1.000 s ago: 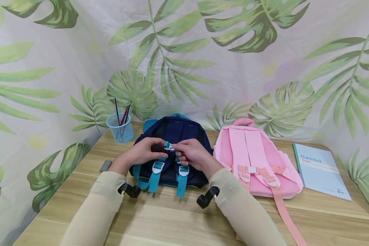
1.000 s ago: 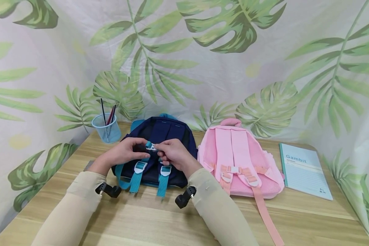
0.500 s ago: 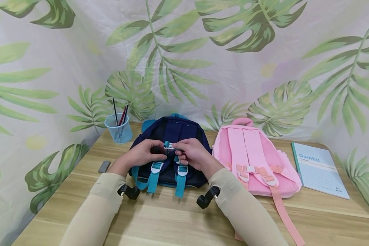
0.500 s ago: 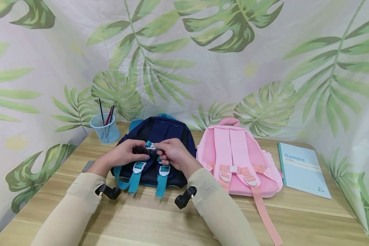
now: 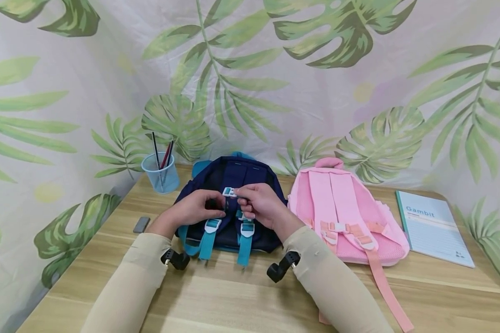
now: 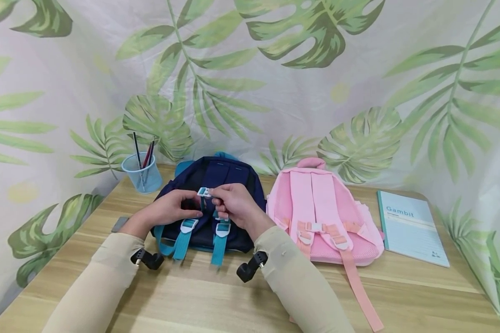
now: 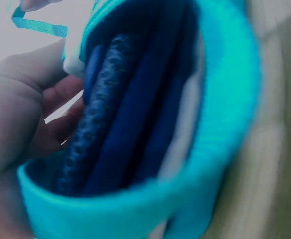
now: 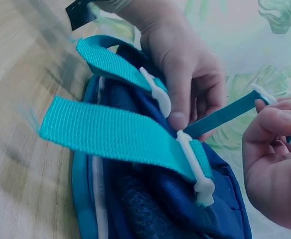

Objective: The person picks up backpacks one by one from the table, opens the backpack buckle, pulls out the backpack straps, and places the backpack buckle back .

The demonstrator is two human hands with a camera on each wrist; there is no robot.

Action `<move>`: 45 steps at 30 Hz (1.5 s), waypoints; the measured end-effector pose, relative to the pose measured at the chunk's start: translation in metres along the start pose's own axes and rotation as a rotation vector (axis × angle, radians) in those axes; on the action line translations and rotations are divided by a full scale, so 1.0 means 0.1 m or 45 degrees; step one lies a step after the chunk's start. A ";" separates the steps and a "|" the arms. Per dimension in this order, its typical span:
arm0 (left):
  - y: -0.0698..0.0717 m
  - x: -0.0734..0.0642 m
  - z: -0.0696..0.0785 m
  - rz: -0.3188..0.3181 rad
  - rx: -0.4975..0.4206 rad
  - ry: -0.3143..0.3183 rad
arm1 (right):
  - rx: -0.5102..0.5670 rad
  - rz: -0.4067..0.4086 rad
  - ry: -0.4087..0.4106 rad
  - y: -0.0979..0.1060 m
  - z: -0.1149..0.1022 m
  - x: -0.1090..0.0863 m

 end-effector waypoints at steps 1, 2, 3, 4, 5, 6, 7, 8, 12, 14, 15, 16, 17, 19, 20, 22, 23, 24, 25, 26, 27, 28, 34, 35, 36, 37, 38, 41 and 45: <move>-0.01 0.00 0.00 -0.002 0.019 -0.011 | 0.006 0.000 0.006 0.00 0.00 0.00; -0.01 0.01 0.00 -0.005 0.038 -0.018 | 0.007 -0.001 0.010 -0.01 -0.01 -0.01; -0.02 0.01 0.00 -0.008 0.057 -0.023 | 0.004 -0.005 0.013 -0.01 -0.01 -0.01; -0.02 0.01 0.00 -0.013 0.067 -0.024 | 0.000 -0.008 0.011 -0.01 0.00 -0.01; -0.02 0.01 0.01 -0.016 0.073 -0.017 | -0.005 -0.013 0.009 -0.01 0.00 -0.02; -0.01 0.01 0.01 -0.017 0.071 -0.013 | -0.011 -0.016 0.005 -0.01 0.00 -0.02; 0.00 0.01 0.02 -0.011 0.066 -0.012 | -0.018 -0.011 0.000 -0.01 0.00 -0.02; 0.02 0.00 0.03 0.003 0.049 -0.012 | -0.023 -0.007 -0.004 0.00 0.01 -0.03; 0.13 -0.03 0.10 0.102 -0.092 -0.057 | -0.047 0.014 -0.012 0.03 0.01 -0.03; 0.17 -0.04 0.14 0.142 -0.156 -0.091 | -0.058 0.009 -0.020 0.04 0.02 -0.03; 0.19 -0.04 0.16 0.153 -0.179 -0.105 | -0.065 0.004 -0.023 0.04 0.02 -0.03; 0.19 -0.04 0.17 0.161 -0.192 -0.118 | -0.071 -0.003 -0.026 0.04 0.03 -0.03; 0.20 -0.05 0.19 0.162 -0.201 -0.130 | -0.075 -0.008 -0.029 0.04 0.03 -0.03; 0.20 -0.04 0.22 0.163 -0.200 -0.146 | -0.082 -0.018 -0.030 0.05 0.04 -0.03; 0.20 -0.04 0.23 0.165 -0.197 -0.149 | -0.087 -0.023 -0.031 0.05 0.05 -0.04; 0.20 -0.05 0.25 0.170 -0.187 -0.152 | -0.094 -0.027 -0.031 0.06 0.05 -0.04; 0.20 -0.05 0.26 0.171 -0.179 -0.153 | -0.100 -0.030 -0.030 0.06 0.05 -0.05; 0.20 -0.05 0.27 0.173 -0.171 -0.156 | -0.105 -0.033 -0.030 0.06 0.05 -0.05; 0.21 -0.05 0.27 0.175 -0.164 -0.159 | -0.108 -0.035 -0.033 0.06 0.06 -0.06; 0.21 -0.05 0.28 0.176 -0.158 -0.163 | -0.112 -0.037 -0.034 0.07 0.06 -0.06; 0.21 -0.05 0.29 0.177 -0.153 -0.170 | -0.112 -0.041 -0.035 0.07 0.06 -0.07; 0.21 -0.06 0.29 0.182 -0.151 -0.176 | -0.111 -0.045 -0.037 0.08 0.06 -0.07; 0.24 -0.07 0.26 0.231 -0.175 -0.183 | -0.085 -0.040 -0.045 0.13 0.08 -0.09; 0.24 -0.07 0.25 0.236 -0.180 -0.181 | -0.089 -0.039 -0.043 0.13 0.08 -0.10; 0.24 -0.07 0.24 0.239 -0.184 -0.180 | -0.089 -0.038 -0.043 0.13 0.08 -0.10; 0.24 -0.07 0.24 0.241 -0.190 -0.177 | -0.093 -0.036 -0.043 0.13 0.09 -0.10; 0.24 -0.07 0.23 0.243 -0.195 -0.175 | -0.098 -0.035 -0.043 0.14 0.09 -0.09; 0.23 -0.06 0.22 0.246 -0.211 -0.173 | -0.104 -0.027 -0.049 0.13 0.11 -0.08; 0.23 -0.05 0.22 0.254 -0.227 -0.179 | -0.090 -0.021 -0.051 0.11 0.14 -0.05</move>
Point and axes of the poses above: each hand's wrist, its own x-axis towards the middle knuckle, its own y-axis out of the back of the hand, z = x × y, the point moved 6 cm from there along x, towards the middle knuckle, and after that the axes turned 5 degrees about -z, right-handed, at the moved point
